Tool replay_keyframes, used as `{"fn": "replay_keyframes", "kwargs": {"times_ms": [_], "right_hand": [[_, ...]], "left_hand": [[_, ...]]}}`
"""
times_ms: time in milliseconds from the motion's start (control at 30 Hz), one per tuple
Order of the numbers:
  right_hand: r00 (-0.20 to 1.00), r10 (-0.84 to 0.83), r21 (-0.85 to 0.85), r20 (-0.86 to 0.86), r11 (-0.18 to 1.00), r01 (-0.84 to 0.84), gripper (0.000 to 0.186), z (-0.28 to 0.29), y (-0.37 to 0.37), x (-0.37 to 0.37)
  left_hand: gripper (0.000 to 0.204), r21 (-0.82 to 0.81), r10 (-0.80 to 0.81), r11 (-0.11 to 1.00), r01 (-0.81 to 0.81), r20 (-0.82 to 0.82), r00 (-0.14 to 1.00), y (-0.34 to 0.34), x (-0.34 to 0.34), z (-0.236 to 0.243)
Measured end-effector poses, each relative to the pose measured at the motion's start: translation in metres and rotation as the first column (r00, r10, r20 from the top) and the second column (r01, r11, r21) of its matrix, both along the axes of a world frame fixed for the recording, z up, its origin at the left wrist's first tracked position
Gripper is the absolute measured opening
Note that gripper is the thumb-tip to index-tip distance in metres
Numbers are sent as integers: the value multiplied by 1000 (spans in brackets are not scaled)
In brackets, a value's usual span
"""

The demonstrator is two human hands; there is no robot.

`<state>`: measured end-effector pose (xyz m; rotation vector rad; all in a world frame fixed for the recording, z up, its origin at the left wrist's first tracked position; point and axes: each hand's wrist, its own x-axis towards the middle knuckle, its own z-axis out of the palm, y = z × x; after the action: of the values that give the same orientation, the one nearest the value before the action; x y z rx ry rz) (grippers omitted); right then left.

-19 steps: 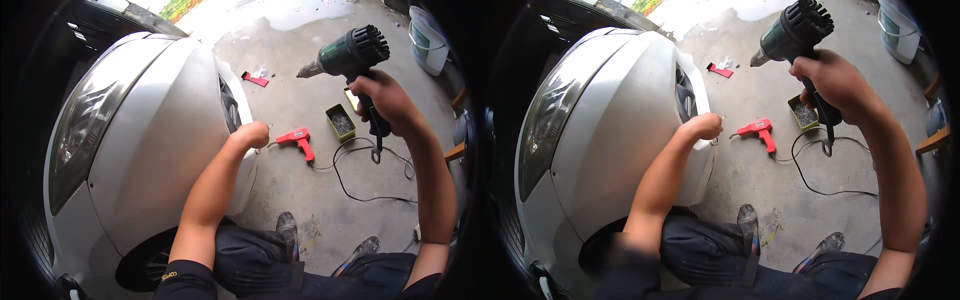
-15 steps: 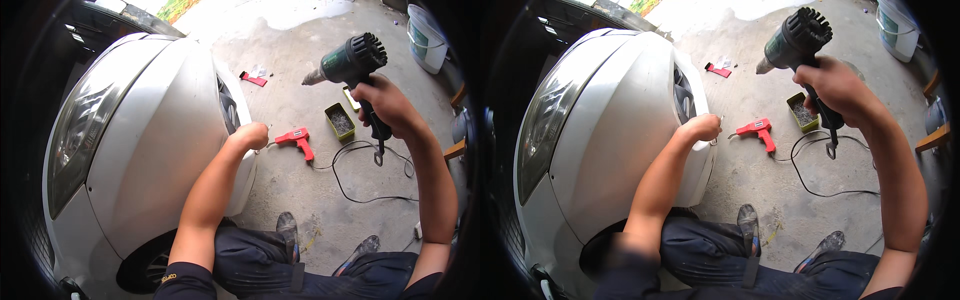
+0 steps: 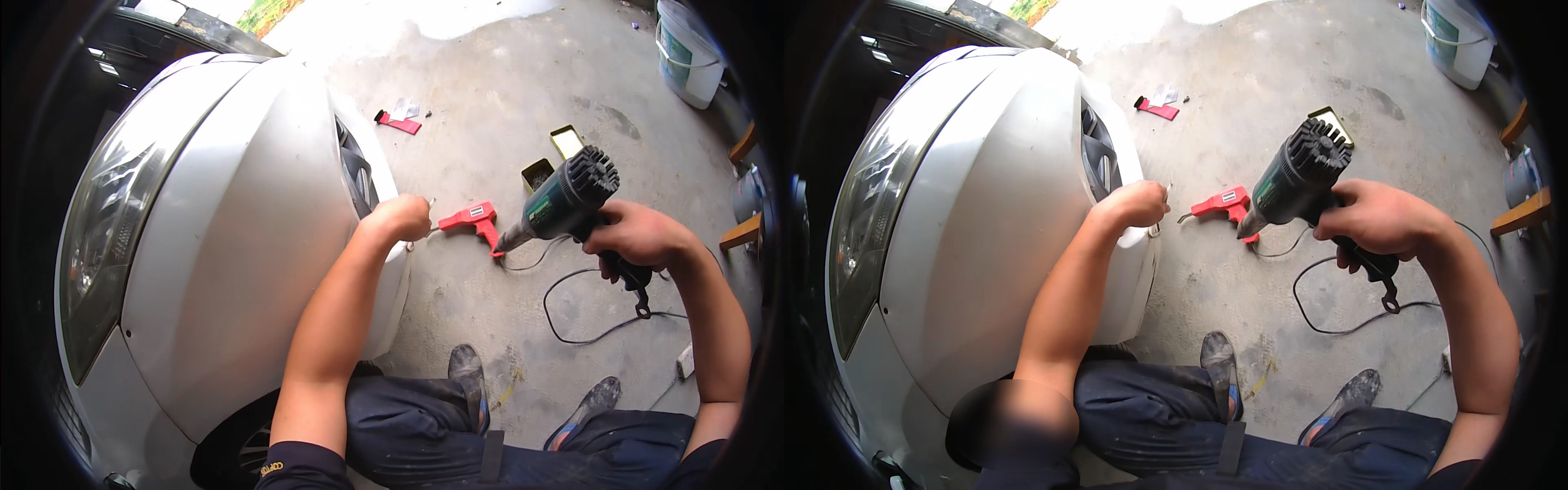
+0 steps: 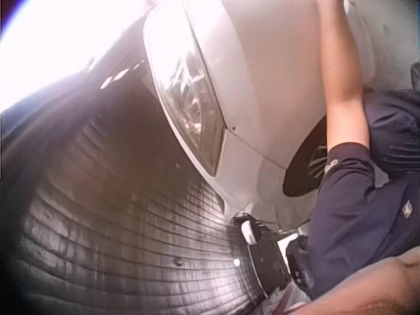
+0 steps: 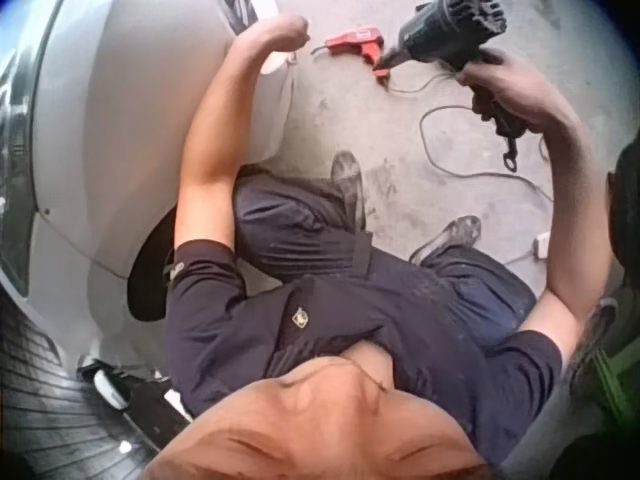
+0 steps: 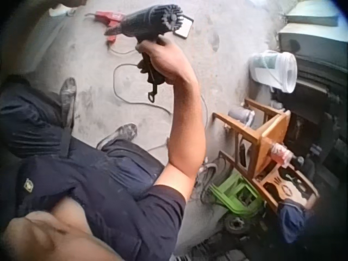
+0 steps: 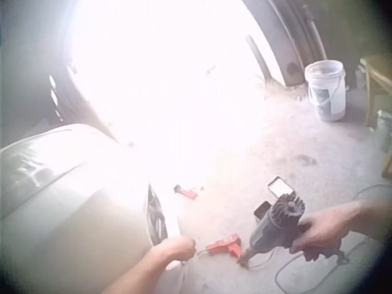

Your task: The person plugs in a heat gun and uses it to apply heat to a white car bumper while feeding a plastic rod into a damaged area. The person sits on the floor during the repair and continues to apply heat and plastic to the same spot.

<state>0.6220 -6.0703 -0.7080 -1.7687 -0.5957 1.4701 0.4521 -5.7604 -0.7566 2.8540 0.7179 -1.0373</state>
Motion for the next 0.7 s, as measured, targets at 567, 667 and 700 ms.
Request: {"fn": "replay_keyframes", "kwargs": {"times_ms": [567, 667, 700], "right_hand": [[992, 96, -10, -78, 995, -97, 28, -14, 6, -5], [990, 112, 12, -82, 994, -111, 28, -10, 7, -7], [989, 109, 24, -97, 994, -107, 28, -10, 6, -9]], "left_hand": [[35, 233, -30, 972, 44, -64, 997, -24, 6, 19], [33, 230, -10, 972, 36, -114, 993, -30, 10, 24], [29, 233, -13, 972, 34, -91, 996, -28, 10, 20]]}}
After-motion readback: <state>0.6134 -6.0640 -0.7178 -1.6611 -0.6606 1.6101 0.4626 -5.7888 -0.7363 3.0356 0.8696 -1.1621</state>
